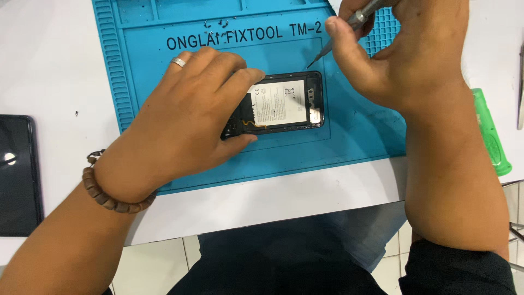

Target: The person uses a screwdriver to remove multiple screws from the internal frame of a disassembled smartphone. The screws are removed one by one and placed on the blue work mat. The phone remains open on the mat throughout the clip.

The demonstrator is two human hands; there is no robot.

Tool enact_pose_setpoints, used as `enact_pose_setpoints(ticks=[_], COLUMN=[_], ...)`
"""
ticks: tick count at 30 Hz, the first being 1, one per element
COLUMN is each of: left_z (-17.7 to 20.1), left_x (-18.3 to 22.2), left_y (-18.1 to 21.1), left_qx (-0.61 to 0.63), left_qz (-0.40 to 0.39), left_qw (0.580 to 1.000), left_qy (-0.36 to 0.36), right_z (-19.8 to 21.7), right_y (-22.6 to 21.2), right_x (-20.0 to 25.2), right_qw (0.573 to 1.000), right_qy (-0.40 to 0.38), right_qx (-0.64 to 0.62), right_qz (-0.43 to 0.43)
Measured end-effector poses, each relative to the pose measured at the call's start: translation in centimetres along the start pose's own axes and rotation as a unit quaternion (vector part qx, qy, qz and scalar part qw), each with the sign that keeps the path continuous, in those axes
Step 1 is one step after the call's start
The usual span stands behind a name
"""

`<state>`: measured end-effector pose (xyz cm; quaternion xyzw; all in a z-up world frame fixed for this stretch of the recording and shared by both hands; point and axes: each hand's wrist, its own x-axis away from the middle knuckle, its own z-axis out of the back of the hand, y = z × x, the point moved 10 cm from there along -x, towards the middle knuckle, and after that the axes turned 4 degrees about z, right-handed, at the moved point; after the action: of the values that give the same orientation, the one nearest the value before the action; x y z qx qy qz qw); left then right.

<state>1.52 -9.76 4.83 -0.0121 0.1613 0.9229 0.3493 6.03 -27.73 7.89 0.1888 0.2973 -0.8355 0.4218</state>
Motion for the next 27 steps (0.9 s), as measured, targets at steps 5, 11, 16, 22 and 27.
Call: enact_pose_setpoints(ticks=[5, 11, 16, 22, 27], left_z=[0.1, 0.4, 0.2, -0.1, 0.0], left_x=[0.3, 0.4, 0.3, 0.3, 0.3], left_y=[-0.4, -0.2, -0.1, -0.2, -0.2], left_qx=[-0.023, -0.020, -0.018, -0.021, -0.024], left_qz=[0.006, 0.004, -0.003, -0.002, -0.004], left_qw=[1.000, 1.000, 1.000, 1.000, 1.000], left_qy=[-0.015, -0.015, -0.005, -0.010, -0.008], right_z=[-0.8, -1.3, -1.6, -1.8, -1.8], right_y=[0.2, 0.1, 0.0, 0.2, -0.7], right_x=[-0.3, -0.2, -0.3, -0.1, -0.8], right_qw=[0.999, 0.998, 0.998, 0.998, 0.996], right_qy=[-0.034, -0.053, -0.062, -0.066, -0.085], right_qx=[-0.024, 0.024, -0.006, 0.004, 0.000], right_qz=[-0.009, 0.011, -0.011, -0.016, -0.008])
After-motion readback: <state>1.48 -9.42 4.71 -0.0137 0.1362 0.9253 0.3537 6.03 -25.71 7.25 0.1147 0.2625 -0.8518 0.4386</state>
